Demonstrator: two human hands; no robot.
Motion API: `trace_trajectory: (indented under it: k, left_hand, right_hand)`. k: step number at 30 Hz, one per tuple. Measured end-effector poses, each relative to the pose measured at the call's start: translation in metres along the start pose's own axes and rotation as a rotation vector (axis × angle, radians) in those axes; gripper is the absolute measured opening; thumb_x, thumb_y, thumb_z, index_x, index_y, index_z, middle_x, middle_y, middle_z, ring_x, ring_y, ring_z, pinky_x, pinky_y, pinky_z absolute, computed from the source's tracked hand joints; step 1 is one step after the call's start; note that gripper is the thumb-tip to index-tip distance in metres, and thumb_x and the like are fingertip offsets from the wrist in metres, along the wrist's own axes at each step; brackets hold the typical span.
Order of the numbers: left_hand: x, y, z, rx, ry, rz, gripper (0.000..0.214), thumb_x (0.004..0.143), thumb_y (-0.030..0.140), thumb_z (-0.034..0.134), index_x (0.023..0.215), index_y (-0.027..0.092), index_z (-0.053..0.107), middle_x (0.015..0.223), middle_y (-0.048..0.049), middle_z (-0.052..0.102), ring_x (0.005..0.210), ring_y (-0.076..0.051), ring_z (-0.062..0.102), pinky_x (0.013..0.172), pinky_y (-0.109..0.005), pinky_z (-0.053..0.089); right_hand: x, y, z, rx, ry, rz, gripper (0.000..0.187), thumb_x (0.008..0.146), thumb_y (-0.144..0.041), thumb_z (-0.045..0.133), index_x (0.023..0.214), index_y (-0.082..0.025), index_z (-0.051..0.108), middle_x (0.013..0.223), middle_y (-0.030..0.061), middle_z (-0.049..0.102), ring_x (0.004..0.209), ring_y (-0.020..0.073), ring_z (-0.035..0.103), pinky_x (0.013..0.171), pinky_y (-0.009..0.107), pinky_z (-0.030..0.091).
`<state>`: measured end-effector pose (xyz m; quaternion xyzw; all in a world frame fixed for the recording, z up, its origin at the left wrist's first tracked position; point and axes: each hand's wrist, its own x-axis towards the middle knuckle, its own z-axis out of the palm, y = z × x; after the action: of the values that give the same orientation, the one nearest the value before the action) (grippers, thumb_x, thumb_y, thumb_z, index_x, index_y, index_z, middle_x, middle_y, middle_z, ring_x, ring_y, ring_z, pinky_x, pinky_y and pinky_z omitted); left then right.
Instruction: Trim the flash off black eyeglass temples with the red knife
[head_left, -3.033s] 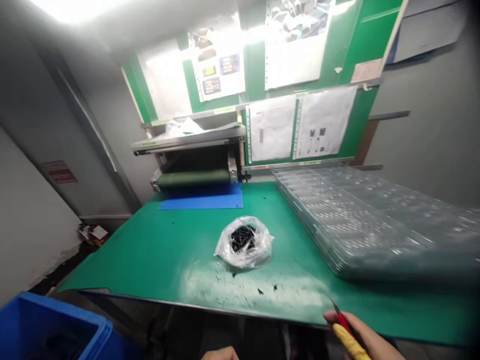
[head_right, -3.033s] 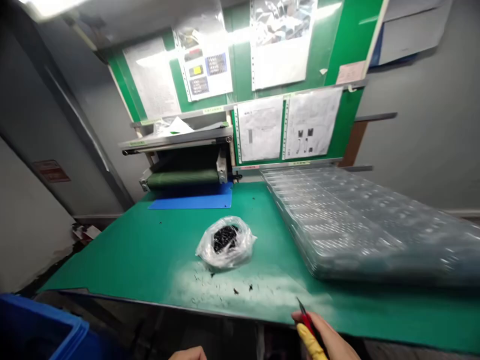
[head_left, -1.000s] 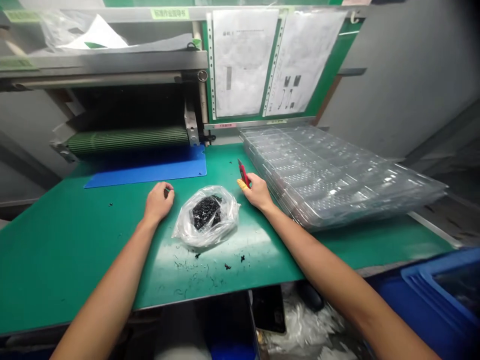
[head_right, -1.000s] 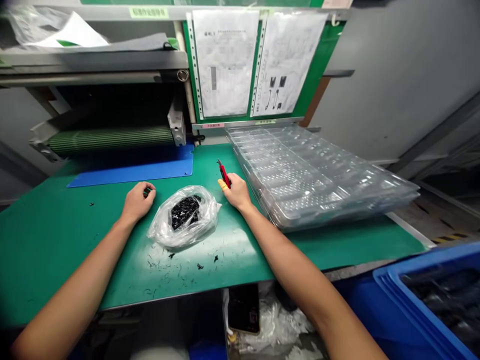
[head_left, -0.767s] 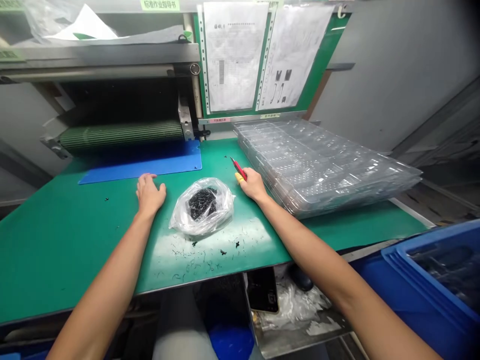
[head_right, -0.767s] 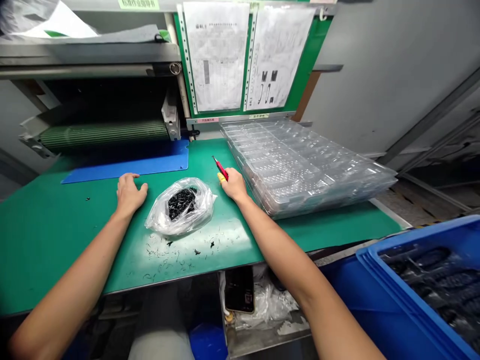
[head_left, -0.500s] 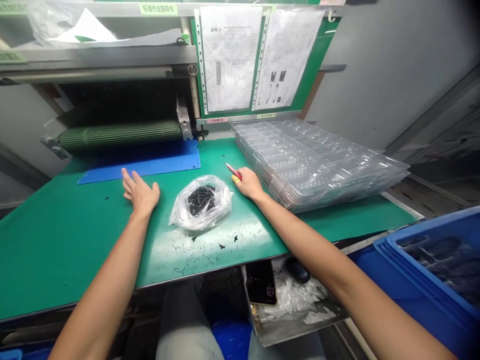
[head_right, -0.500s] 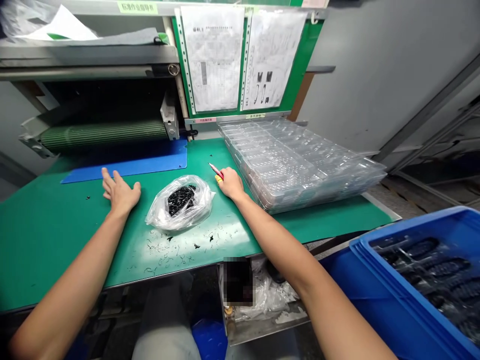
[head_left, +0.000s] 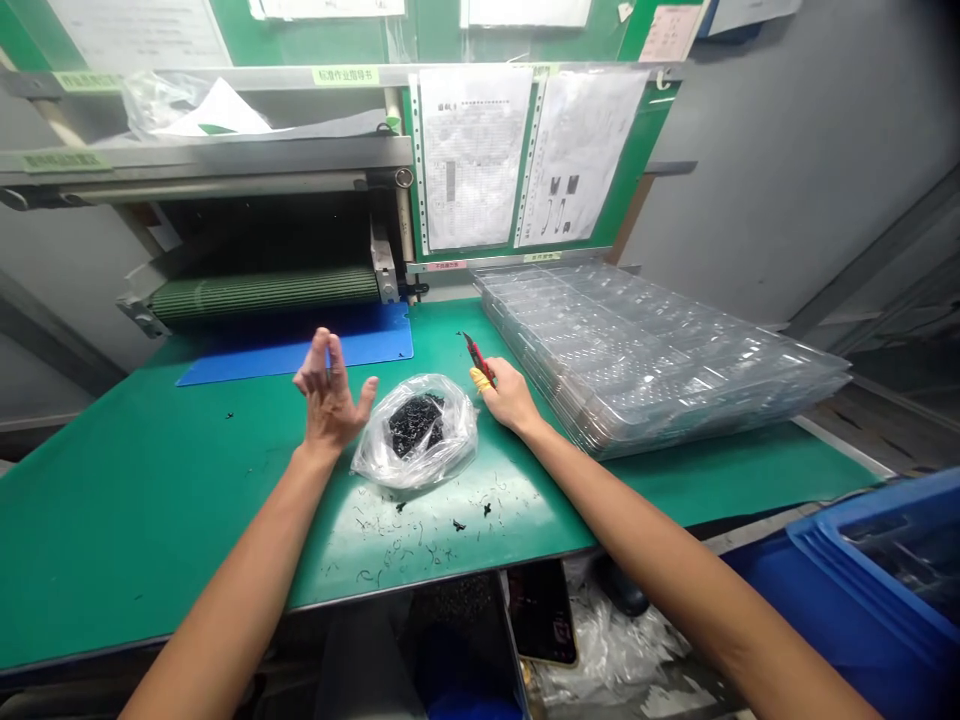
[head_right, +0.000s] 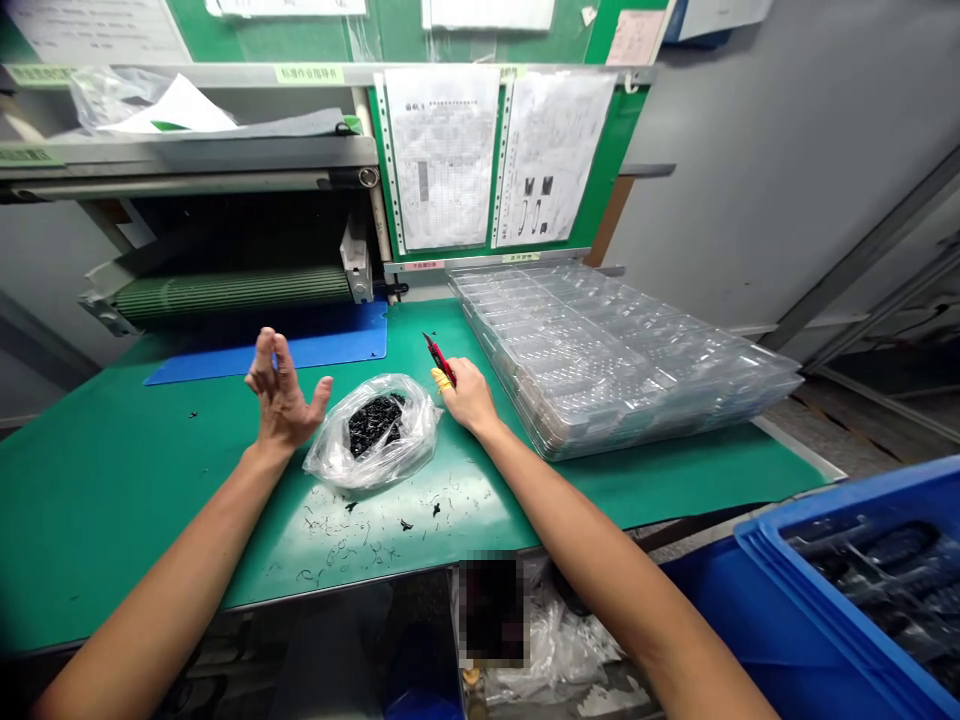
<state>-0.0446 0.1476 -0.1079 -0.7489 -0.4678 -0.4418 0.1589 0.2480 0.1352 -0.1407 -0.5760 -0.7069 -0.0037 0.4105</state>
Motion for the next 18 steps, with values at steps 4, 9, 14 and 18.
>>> trace_trajectory:
  k: [4,9,14,18]
  left_hand:
    - [-0.0054,0.0034,0.0061,0.003,0.025,0.15,0.08,0.085,0.063,0.047,0.145,0.012,0.037,0.144,-0.0237,0.043,0.136,-0.041,0.033,0.106,-0.049,0.024]
    - [-0.0056,0.0029,0.003,0.042,0.12,0.237,0.072,0.093,0.062,0.029,0.148,0.016,0.034,0.139,-0.0213,0.048,0.132,-0.038,0.038,0.102,-0.046,0.025]
    - [-0.0009,0.0053,-0.0021,0.053,0.189,0.273,0.07,0.097,0.055,0.026,0.155,0.018,0.012,0.145,-0.0214,0.04,0.132,-0.037,0.037,0.1,-0.046,0.026]
    - [0.0,0.0077,-0.0036,0.035,0.201,0.294,0.067,0.098,0.053,0.028,0.155,0.021,0.014,0.143,-0.0193,0.042,0.13,-0.036,0.039,0.101,-0.045,0.025]
  right_hand:
    - [0.0005,0.0027,-0.002,0.032,0.025,0.003,0.023,0.097,-0.037,0.057,0.095,-0.014,0.062,0.091,0.003,0.063,0.08,0.0159,0.061,0.075,0.034,0.053]
    - [0.0018,0.007,-0.0034,0.068,0.056,0.024,0.025,0.096,-0.039,0.057,0.094,-0.014,0.062,0.091,0.0031,0.063,0.08,0.0162,0.061,0.076,0.035,0.052]
    - [0.0014,0.0072,-0.0046,0.057,0.058,0.031,0.025,0.095,-0.039,0.059,0.089,-0.015,0.062,0.088,0.0023,0.062,0.079,0.0156,0.06,0.075,0.034,0.052]
    - [0.0014,0.0082,-0.0043,0.05,0.058,0.04,0.025,0.095,-0.038,0.058,0.087,-0.015,0.061,0.087,0.0019,0.062,0.076,0.0147,0.06,0.073,0.033,0.052]
